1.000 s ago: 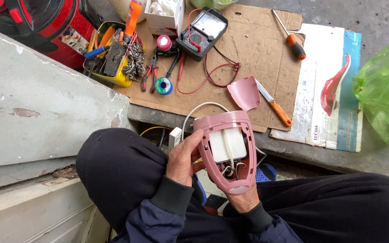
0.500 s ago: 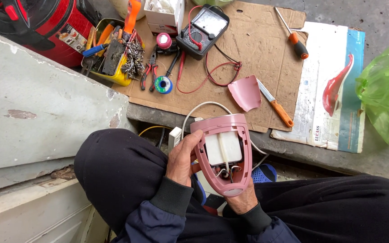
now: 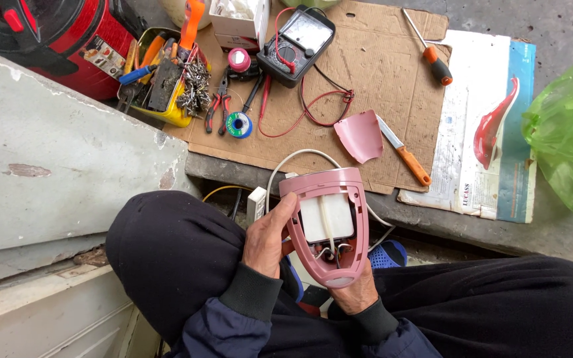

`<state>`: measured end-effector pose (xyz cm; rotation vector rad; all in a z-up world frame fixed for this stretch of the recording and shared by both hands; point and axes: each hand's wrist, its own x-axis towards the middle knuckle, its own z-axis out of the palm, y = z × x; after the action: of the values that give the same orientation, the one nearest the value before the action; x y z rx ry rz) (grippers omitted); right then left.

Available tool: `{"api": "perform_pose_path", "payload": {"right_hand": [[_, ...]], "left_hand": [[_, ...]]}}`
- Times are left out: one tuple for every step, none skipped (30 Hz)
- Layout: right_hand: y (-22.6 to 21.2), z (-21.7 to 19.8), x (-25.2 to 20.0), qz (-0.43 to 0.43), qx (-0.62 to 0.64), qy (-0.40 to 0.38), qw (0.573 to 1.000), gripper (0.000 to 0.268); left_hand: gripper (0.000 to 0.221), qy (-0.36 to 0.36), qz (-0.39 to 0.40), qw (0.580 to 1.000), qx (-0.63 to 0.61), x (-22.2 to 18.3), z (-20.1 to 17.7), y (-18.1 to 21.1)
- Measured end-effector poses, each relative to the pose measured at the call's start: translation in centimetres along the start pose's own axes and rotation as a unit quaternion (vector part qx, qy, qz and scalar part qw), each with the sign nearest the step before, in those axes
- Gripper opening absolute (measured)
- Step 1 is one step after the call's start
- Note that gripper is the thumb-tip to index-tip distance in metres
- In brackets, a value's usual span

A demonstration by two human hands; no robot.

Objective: Disassembling a pink hair dryer using a screwdriver and a knife for repair

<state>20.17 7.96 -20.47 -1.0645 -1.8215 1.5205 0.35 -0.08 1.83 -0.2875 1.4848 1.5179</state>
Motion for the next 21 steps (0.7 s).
{"api": "perform_pose_path", "payload": {"right_hand": [[0.4, 0.0, -0.4, -0.001, -0.002, 0.001, 1.000, 0.071], [-4.1, 1.1, -0.4, -0.001, -0.005, 0.001, 1.000, 0.070], [-8.8, 2.0, -1.2, -0.002, -0.007, 0.001, 1.000, 0.068], [-13.5, 2.5, -2.6, -0.002, -0.009, 0.001, 1.000, 0.067], [-14.5, 2.2, -3.6, -0.002, -0.011, 0.002, 1.000, 0.066], [-15.4, 1.7, -4.6, -0.003, -0.014, 0.002, 1.000, 0.064], [-16.4, 1.3, -5.6, -0.003, -0.016, 0.002, 1.000, 0.063], [-16.3, 1.0, -6.1, -0.003, -0.018, 0.001, 1.000, 0.061], [-16.3, 0.7, -6.7, -0.003, -0.020, 0.001, 1.000, 0.060], [-16.2, 0.5, -7.2, -0.004, -0.022, 0.000, 1.000, 0.059], [-16.0, 0.3, -7.4, -0.005, -0.024, -0.001, 1.000, 0.057], [-15.8, 0.2, -7.6, -0.006, -0.026, -0.003, 1.000, 0.056], [-15.6, 0.1, -7.8, -0.007, -0.028, -0.004, 1.000, 0.054], [-15.3, 0.0, -7.8, -0.008, -0.031, -0.005, 0.999, 0.053], [-15.1, 0.0, -7.7, -0.009, -0.033, -0.007, 0.999, 0.052], [-14.9, -0.2, -7.7, -0.011, -0.036, -0.008, 0.999, 0.050], [-14.7, -0.2, -7.4, -0.013, -0.039, -0.009, 0.999, 0.049], [-14.5, -0.3, -7.1, -0.014, -0.042, -0.009, 0.999, 0.047], [-14.3, -0.4, -6.8, -0.016, -0.045, -0.010, 0.999, 0.046], [-14.2, -0.4, -6.4, -0.017, -0.048, -0.011, 0.999, 0.045], [-14.1, -0.4, -6.0, -0.018, -0.051, -0.011, 0.998, 0.043]], "left_hand": [[0.064, -0.002, 0.008, 1.000, 0.011, -0.2, 0.1, 0.2], [0.064, -0.003, 0.008, 1.000, 0.011, -0.4, 0.1, 0.2], [0.065, -0.005, 0.020, 1.000, 0.023, -0.6, 0.1, 0.2], [0.066, -0.008, 0.031, 0.999, 0.035, -0.8, 0.1, 0.3], [0.066, -0.008, 0.031, 0.999, 0.035, -1.2, 0.2, 0.4], [0.065, -0.013, 0.037, 0.998, 0.043, -1.7, 0.3, 0.5], [0.064, -0.017, 0.043, 0.998, 0.051, -2.2, 0.4, 0.6], [0.064, -0.017, 0.043, 0.998, 0.051, -2.1, 0.2, 0.4], [0.063, -0.023, 0.049, 0.997, 0.049, -2.1, 0.0, 0.2], [0.061, -0.029, 0.055, 0.997, 0.046, -2.1, -0.1, 0.0], [0.061, -0.029, 0.055, 0.997, 0.046, -1.9, -0.7, -0.4], [0.059, -0.067, 0.065, 0.995, 0.035, -1.6, -1.2, -0.9], [0.057, -0.105, 0.076, 0.991, 0.024, -1.3, -1.8, -1.3], [0.057, -0.105, 0.077, 0.991, 0.024, -1.3, -1.8, -1.4], [0.061, -0.118, 0.074, 0.990, 0.025, -1.3, -1.9, -1.5], [0.065, -0.133, 0.072, 0.988, 0.026, -1.3, -2.0, -1.6], [0.065, -0.133, 0.073, 0.988, 0.025, -1.5, -1.8, -1.5], [0.064, -0.141, 0.071, 0.987, 0.016, -1.7, -1.7, -1.3], [0.062, -0.149, 0.070, 0.986, 0.007, -1.8, -1.6, -1.1], [0.062, -0.150, 0.070, 0.986, 0.006, -1.6, -1.6, -1.2], [0.062, -0.157, 0.067, 0.985, -0.002, -1.4, -1.6, -1.4]]}}
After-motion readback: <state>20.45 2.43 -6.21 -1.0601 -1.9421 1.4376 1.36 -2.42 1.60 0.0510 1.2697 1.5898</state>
